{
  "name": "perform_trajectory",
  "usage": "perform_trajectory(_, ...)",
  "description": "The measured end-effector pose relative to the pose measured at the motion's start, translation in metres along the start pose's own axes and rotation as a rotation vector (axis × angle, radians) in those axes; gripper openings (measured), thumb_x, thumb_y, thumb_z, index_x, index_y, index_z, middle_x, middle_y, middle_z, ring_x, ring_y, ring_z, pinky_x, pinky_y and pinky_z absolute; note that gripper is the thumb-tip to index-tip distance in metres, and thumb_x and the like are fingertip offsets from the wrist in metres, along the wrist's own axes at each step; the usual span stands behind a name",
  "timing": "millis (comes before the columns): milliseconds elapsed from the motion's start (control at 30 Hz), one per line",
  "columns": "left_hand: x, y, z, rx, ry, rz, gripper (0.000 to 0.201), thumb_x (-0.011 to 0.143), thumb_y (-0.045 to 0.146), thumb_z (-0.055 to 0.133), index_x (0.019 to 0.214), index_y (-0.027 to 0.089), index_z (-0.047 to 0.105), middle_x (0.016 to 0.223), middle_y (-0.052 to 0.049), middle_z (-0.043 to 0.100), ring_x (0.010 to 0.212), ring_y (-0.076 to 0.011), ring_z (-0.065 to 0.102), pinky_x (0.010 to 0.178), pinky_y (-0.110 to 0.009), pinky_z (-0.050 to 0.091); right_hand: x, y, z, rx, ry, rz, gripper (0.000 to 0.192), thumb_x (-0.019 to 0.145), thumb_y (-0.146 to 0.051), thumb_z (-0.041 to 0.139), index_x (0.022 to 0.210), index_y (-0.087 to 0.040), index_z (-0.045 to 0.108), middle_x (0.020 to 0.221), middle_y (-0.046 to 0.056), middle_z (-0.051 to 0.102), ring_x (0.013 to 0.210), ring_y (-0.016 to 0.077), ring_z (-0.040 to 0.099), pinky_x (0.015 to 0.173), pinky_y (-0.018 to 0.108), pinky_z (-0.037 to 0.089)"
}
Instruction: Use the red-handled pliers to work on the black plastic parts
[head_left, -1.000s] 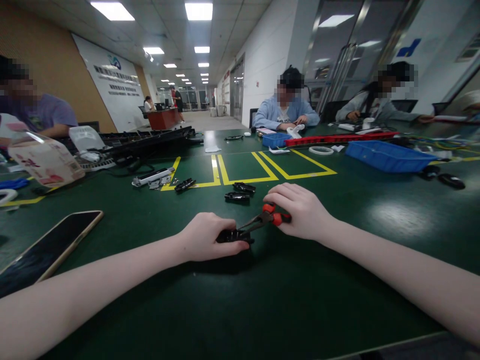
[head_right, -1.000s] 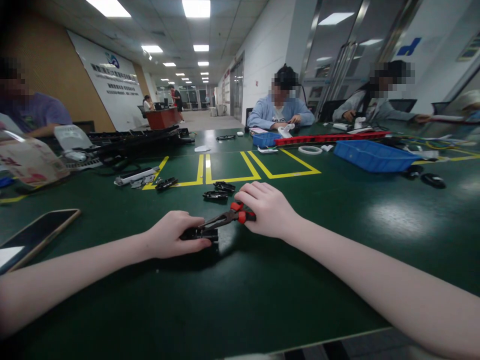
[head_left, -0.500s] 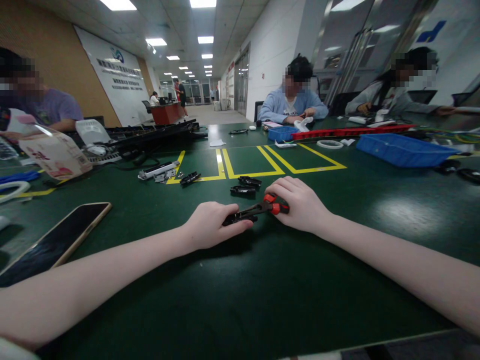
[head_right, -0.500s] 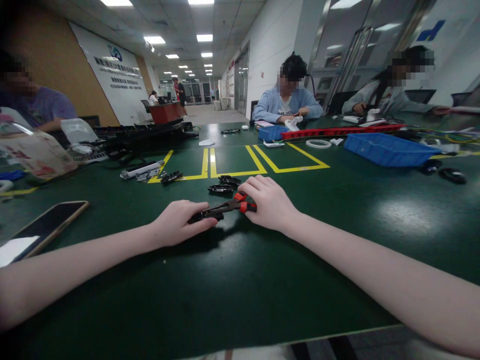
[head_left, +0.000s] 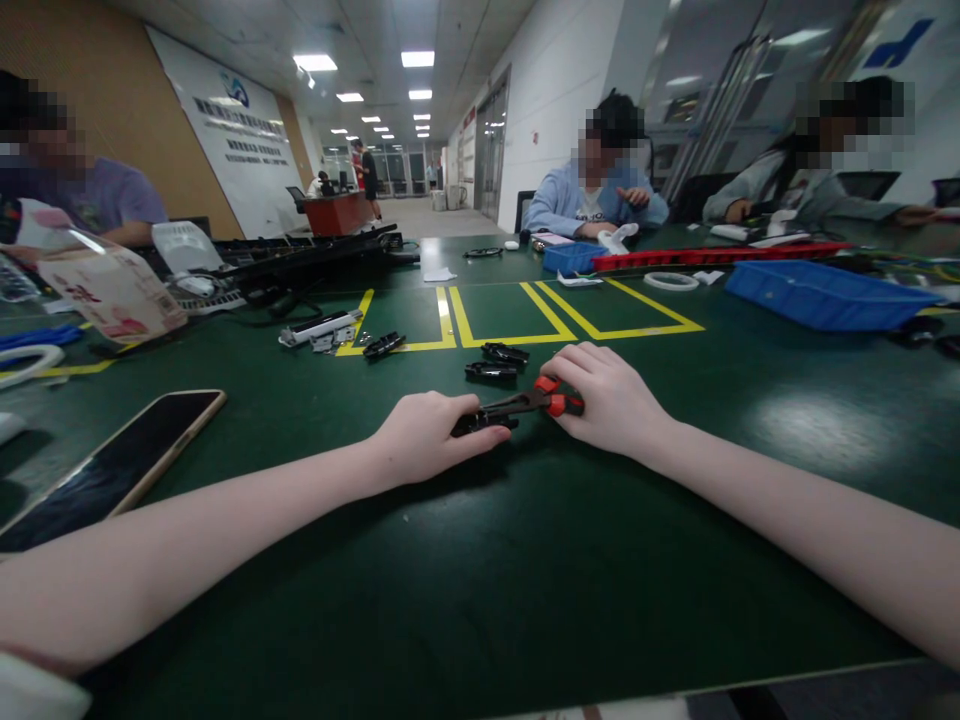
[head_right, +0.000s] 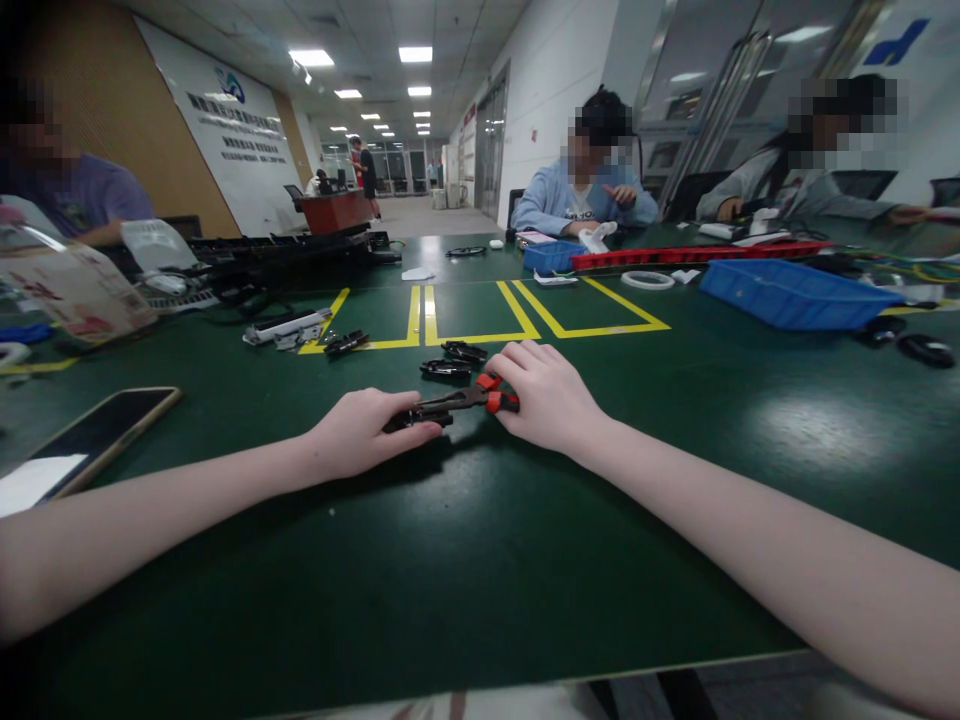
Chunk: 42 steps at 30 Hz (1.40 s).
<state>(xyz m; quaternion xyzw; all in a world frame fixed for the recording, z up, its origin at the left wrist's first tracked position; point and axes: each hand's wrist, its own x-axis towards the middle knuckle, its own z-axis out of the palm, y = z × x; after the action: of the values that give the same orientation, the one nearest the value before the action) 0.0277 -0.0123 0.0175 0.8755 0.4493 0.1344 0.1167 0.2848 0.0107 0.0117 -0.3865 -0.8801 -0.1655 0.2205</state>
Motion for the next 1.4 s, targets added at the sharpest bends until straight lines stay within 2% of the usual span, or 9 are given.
perform_trajectory(600,0.0010,-0.0015,-0.0009,0.026,0.010,-0.002,0.054,0.093,0.069,0.043,0.079,0.019,0.061,0.063,-0.001,0.060,0.055,-0.0154,0.052,0.052,-0.025,0.027,-0.0009,0.0021,0.0012,-0.047,-0.004,0.009,0.021,0.077,-0.024,0.058,0.097,-0.017,0.059,0.097,0.012,0.064,0.090,0.0279,0.056,0.078,0.040,0.043)
perform_trajectory(1400,0.0025,-0.0044,-0.0005,0.027,0.012,0.009,0.052,0.092,0.069,0.045,0.083,0.020,0.061,0.064,0.000,0.061,0.055,-0.0151,0.053,0.051,-0.025,0.027,0.0015,0.0011,-0.0009,-0.005,-0.120,-0.015,0.015,0.076,-0.024,0.060,0.089,-0.019,0.057,0.090,0.010,0.067,0.083,0.0250,0.057,0.071,0.037,0.042)
